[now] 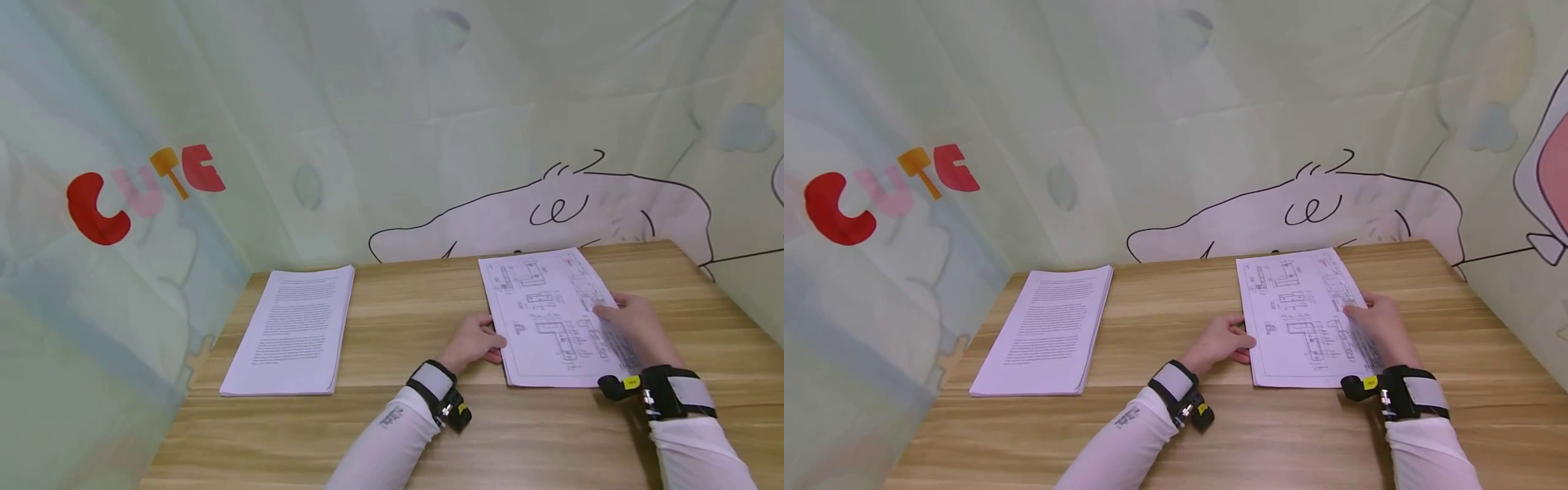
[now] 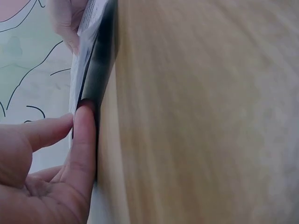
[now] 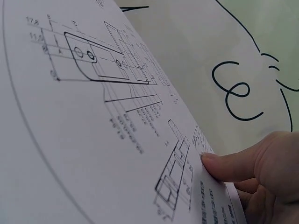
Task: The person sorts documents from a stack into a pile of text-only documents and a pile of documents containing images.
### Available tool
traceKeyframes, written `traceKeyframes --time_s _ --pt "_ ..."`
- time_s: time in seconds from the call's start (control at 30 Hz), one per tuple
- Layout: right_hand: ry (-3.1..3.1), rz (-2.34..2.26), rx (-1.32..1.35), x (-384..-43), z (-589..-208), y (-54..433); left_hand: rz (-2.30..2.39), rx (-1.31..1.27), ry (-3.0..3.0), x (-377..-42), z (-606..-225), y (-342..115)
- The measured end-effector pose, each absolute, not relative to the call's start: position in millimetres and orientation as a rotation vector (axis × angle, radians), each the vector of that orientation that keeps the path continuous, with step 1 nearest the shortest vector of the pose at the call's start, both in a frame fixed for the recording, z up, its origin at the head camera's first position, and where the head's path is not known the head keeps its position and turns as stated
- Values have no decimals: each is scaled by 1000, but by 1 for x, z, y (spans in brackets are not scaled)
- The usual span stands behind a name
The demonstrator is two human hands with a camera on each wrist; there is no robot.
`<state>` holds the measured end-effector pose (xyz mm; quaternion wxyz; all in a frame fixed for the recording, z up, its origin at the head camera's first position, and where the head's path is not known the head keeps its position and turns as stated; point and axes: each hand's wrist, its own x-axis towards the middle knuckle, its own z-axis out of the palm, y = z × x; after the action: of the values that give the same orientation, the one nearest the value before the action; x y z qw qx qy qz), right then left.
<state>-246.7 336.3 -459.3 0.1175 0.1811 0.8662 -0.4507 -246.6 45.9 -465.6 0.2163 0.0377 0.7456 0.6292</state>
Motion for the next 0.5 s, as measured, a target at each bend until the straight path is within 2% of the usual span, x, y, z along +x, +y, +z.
traceKeyframes --time_s 0.5 --pt "2679 -1163 541 -242 -451 339 1738 83 2042 -239 -459 47"
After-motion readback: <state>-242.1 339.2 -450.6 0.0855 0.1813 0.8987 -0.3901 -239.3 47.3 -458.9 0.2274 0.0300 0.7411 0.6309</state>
